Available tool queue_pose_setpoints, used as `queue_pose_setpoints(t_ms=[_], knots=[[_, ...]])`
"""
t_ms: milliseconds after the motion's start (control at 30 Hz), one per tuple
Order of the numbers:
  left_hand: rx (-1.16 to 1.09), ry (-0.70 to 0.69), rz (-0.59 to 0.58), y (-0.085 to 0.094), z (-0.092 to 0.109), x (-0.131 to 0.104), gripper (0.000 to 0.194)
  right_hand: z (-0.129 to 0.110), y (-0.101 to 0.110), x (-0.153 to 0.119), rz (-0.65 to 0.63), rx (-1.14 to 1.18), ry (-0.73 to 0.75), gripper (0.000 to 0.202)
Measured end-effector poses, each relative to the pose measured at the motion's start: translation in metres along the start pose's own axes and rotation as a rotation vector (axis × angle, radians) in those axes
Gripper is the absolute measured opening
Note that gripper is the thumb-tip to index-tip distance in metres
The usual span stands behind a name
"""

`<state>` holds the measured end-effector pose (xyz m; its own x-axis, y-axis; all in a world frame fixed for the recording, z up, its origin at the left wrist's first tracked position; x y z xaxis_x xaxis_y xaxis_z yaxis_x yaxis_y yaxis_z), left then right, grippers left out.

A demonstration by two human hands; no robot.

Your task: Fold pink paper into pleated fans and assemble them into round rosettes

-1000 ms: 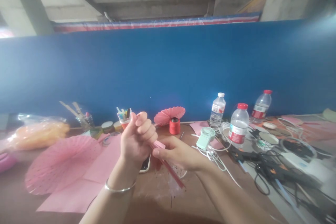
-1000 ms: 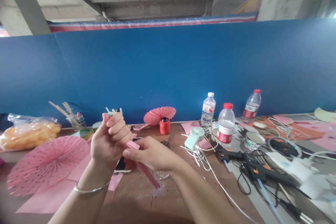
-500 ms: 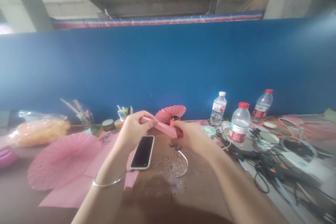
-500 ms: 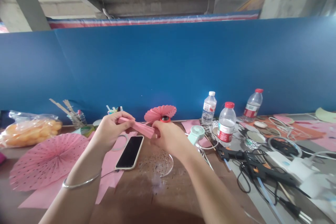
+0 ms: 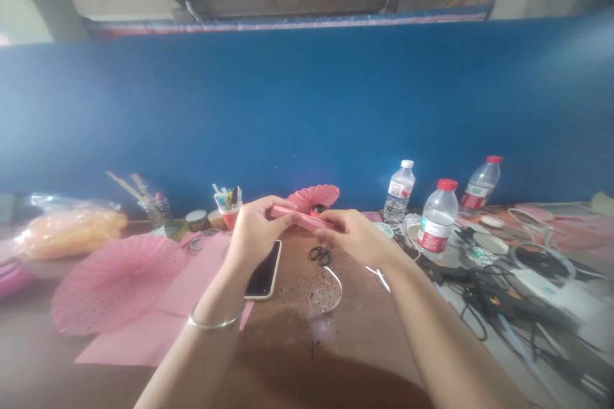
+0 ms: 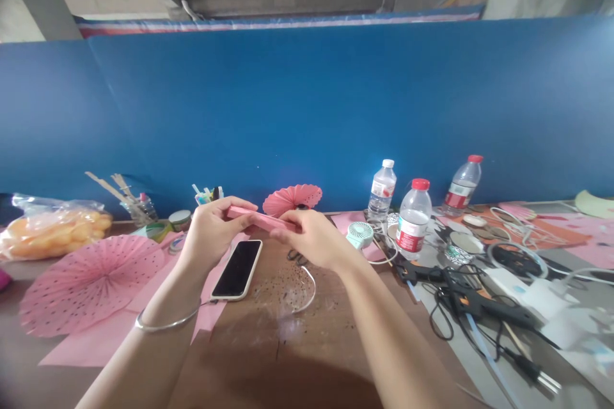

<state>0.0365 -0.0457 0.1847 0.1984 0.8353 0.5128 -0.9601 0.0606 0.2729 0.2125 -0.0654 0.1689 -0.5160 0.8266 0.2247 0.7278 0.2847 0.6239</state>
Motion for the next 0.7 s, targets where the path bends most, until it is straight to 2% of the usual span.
queue_pose_setpoints(t_ms=[167, 333, 400, 467, 533, 567, 633, 700], knots=[[-0.042, -0.004, -0.119, -0.005, -0.004, 0.003, 0.018, 0.002, 0.01, -0.003, 0.08, -0.077, -0.028, 0.031], [0.003, -0.004, -0.125, -0.007, -0.009, 0.002, 0.018, 0.005, 0.013, -0.006, 0.039, -0.05, -0.058, 0.026], [-0.005, 0.029, -0.18, -0.003, -0.012, 0.004, 0.017, 0.008, 0.011, -0.005, 0.042, -0.028, -0.073, 0.023], [-0.027, 0.137, -0.297, 0.011, -0.023, 0.007, 0.021, 0.015, 0.009, -0.003, 0.044, -0.068, -0.104, 0.022], [-0.003, 0.239, -0.284, 0.04, -0.042, 0.011, 0.028, 0.026, 0.004, 0.002, 0.013, -0.177, -0.156, 0.02], [0.063, 0.252, -0.22, 0.059, -0.052, 0.013, 0.027, 0.034, 0.0, 0.005, -0.024, -0.238, -0.184, 0.019], [0.296, 0.35, -0.168, 0.091, -0.078, 0.014, 0.019, 0.051, -0.011, 0.012, -0.145, -0.34, -0.245, 0.017], [0.659, 0.521, -0.22, 0.112, -0.107, 0.009, 0.008, 0.07, -0.025, 0.019, -0.29, -0.415, -0.318, 0.013]])
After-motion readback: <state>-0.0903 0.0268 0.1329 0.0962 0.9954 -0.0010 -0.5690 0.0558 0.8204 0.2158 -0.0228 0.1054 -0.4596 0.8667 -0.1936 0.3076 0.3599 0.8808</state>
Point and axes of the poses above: each hand's wrist, its own x-axis towards the middle knuckle, its own y-axis out of the back of the hand, z = x × y, the point moved 4 cm from there along x, towards the middle knuckle, and after that the axes turned 11 degrees about -z, right-handed, at the moved point
